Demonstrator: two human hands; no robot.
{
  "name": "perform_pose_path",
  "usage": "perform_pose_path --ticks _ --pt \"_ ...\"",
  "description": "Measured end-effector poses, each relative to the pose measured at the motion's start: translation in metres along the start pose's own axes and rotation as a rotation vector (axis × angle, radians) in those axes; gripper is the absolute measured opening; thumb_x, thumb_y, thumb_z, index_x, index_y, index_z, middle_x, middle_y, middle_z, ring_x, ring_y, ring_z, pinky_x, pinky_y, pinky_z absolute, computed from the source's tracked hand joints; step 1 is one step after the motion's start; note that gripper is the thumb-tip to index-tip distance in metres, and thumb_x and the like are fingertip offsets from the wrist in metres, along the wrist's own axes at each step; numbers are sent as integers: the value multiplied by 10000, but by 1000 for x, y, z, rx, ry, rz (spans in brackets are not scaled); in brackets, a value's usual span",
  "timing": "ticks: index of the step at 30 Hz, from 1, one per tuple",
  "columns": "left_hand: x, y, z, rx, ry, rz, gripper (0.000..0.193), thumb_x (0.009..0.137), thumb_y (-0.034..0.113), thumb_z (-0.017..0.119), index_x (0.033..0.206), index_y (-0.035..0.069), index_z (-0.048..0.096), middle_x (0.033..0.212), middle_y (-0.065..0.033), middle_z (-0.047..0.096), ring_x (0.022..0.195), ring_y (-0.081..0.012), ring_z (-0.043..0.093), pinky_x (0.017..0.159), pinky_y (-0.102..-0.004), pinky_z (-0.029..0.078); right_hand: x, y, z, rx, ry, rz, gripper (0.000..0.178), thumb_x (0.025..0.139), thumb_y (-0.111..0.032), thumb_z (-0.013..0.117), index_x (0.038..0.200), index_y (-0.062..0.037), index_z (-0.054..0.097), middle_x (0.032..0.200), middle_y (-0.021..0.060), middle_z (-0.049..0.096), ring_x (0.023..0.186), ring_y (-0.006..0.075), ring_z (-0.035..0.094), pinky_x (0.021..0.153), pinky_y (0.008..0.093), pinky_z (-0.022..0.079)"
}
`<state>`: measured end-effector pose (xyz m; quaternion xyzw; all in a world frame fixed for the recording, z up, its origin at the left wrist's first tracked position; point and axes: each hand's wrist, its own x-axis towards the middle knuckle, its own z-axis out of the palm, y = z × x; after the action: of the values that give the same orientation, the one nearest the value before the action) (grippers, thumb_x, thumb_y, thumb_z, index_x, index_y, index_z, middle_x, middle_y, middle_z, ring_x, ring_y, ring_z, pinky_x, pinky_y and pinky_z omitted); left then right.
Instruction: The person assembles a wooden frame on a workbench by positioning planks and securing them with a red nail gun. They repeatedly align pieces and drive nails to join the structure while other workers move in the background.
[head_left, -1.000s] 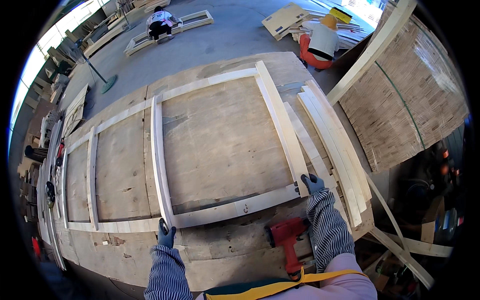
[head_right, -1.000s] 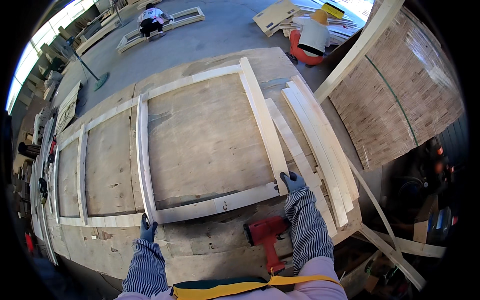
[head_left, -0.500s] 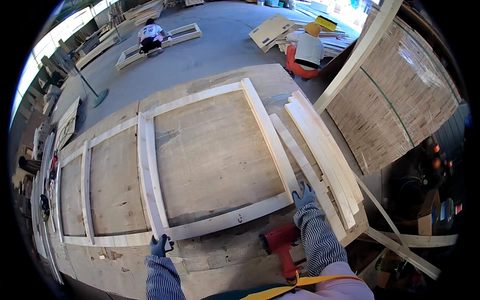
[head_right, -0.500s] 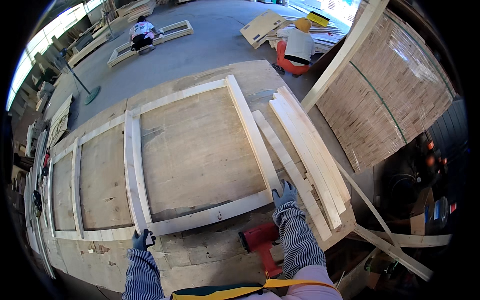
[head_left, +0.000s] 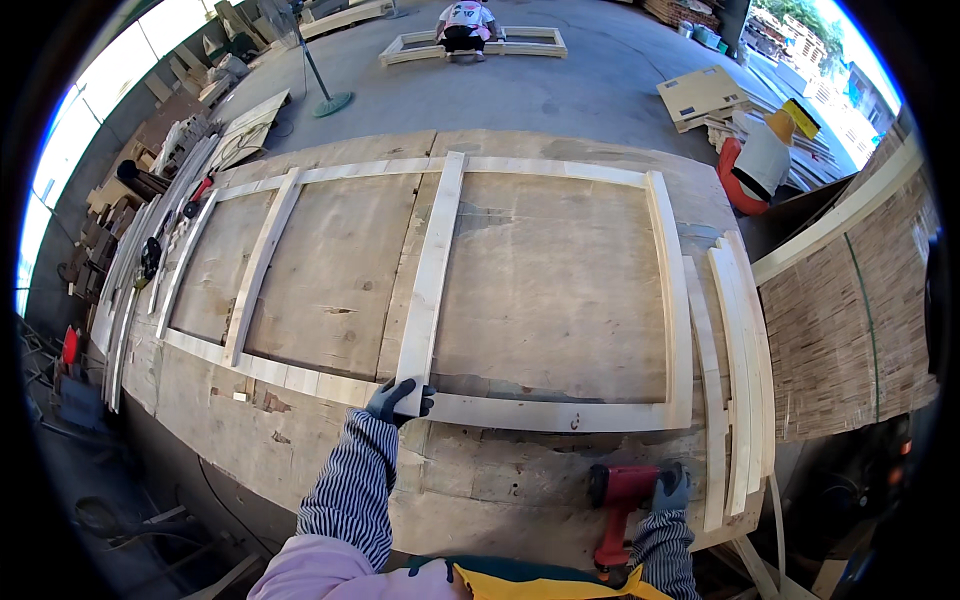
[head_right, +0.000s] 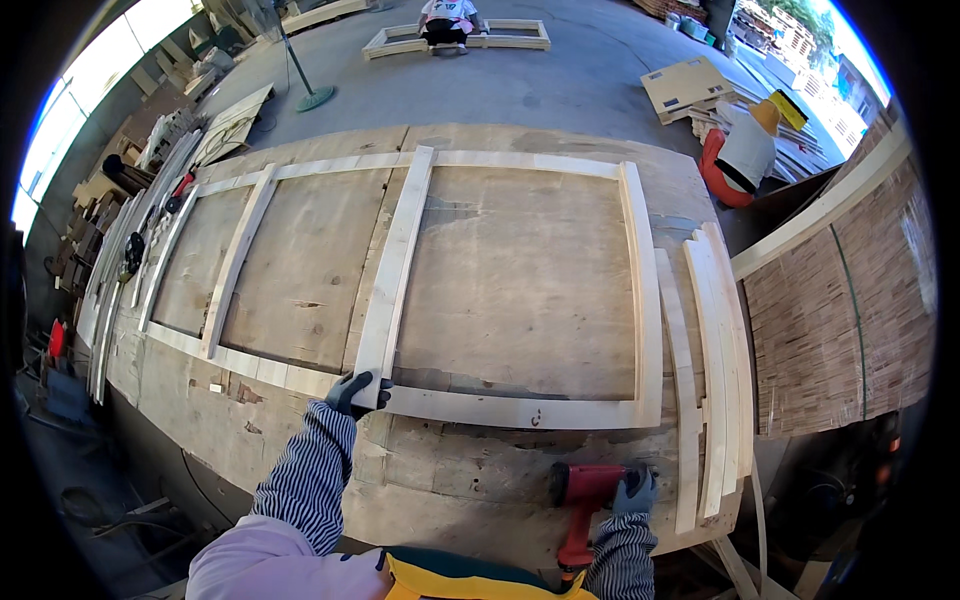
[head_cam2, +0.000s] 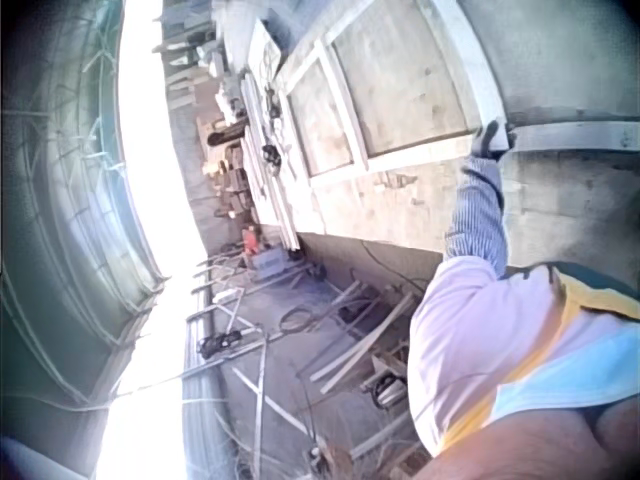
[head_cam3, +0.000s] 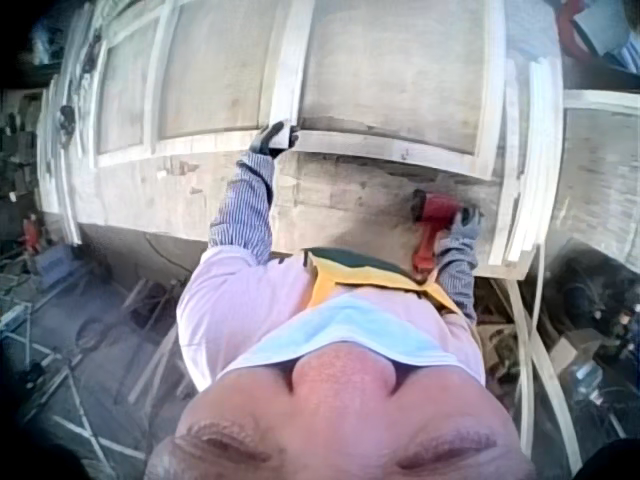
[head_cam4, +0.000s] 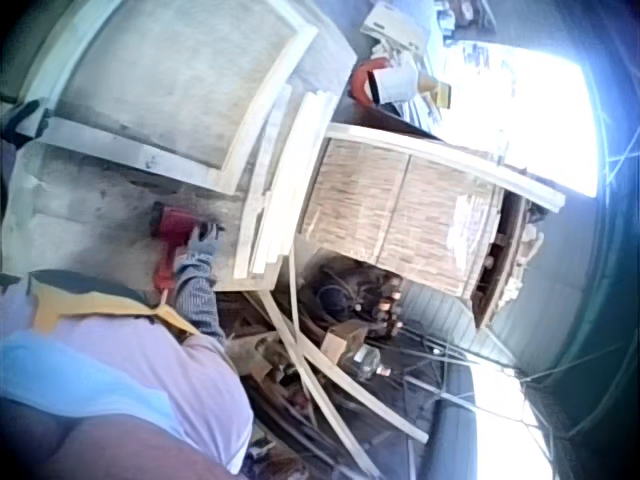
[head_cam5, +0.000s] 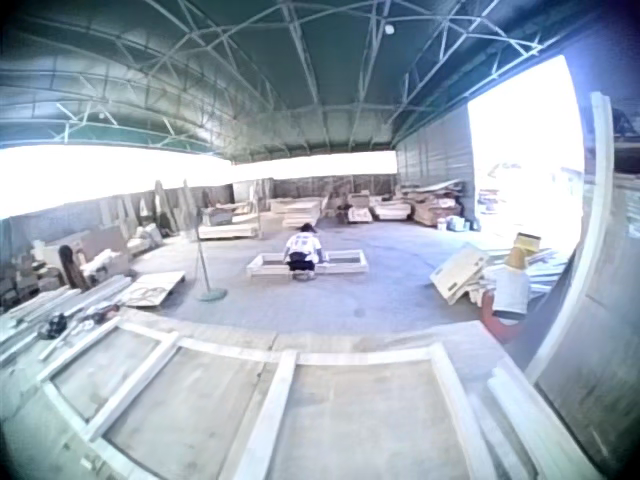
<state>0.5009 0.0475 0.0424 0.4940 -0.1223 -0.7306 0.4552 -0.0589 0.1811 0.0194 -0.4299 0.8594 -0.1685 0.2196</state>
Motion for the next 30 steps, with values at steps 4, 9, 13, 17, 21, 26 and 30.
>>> perform_pose_path --ticks 4,9,13,17,21,26,30 --pt "5 5 -16 30 34 -58 484 877 227 649 1276 25 461 1032 -191 629 849 -305 644 716 -411 545 -37 -17 10 50 -67 -3 630 765 -139 702 1332 -43 445 1234 202 510 1127 350 528 966 404 443" --pt "5 5 -35 967 492 195 649 836 352 680 1385 147 402 1135 -208 545 935 -351 609 806 -444 518 -79 -32 38 51 -125 5 605 790 -153 712 1318 -7 454 1220 186 534 1117 308 550 951 368 447" --pt "-19 10 -16 1543 646 171 826 770 500 683 1450 223 304 1281 -247 444 1147 -400 485 965 -473 418 -107 -15 77 39 -112 -125 603 782 -230 705 1301 -27 475 1218 222 512 1107 378 518 942 429 438" --pt "-11 3 -29 1620 547 63 926 744 552 679 1456 128 263 1349 -230 410 1206 -388 442 1000 -470 393 -143 -87 52 18 -176 -65 601 789 -224 694 1302 -10 465 1206 237 518 1130 372 509 956 433 429" --pt "8 10 -24 1697 513 51 954 729 552 685 1453 105 255 1316 -186 452 1211 -338 436 974 -484 379 -179 -66 49 -42 -86 -82 568 789 -216 688 1274 3 488 1179 227 532 1107 364 528 939 418 442" --pt "22 11 -25 1490 496 140 859 719 490 694 1385 88 332 1272 -160 493 1207 -336 435 975 -488 370 -244 -1 50 9 -46 69 526 784 -232 685 1226 5 527 1159 228 549 1083 355 548 924 399 452" --pt "16 12 -34 1433 588 210 840 709 484 697 1375 112 345 1246 -168 511 1190 -339 448 978 -478 374 -284 -73 22 -75 -167 34 577 739 -172 698 1256 2 508 1181 211 563 1132 322 536 966 381 430"
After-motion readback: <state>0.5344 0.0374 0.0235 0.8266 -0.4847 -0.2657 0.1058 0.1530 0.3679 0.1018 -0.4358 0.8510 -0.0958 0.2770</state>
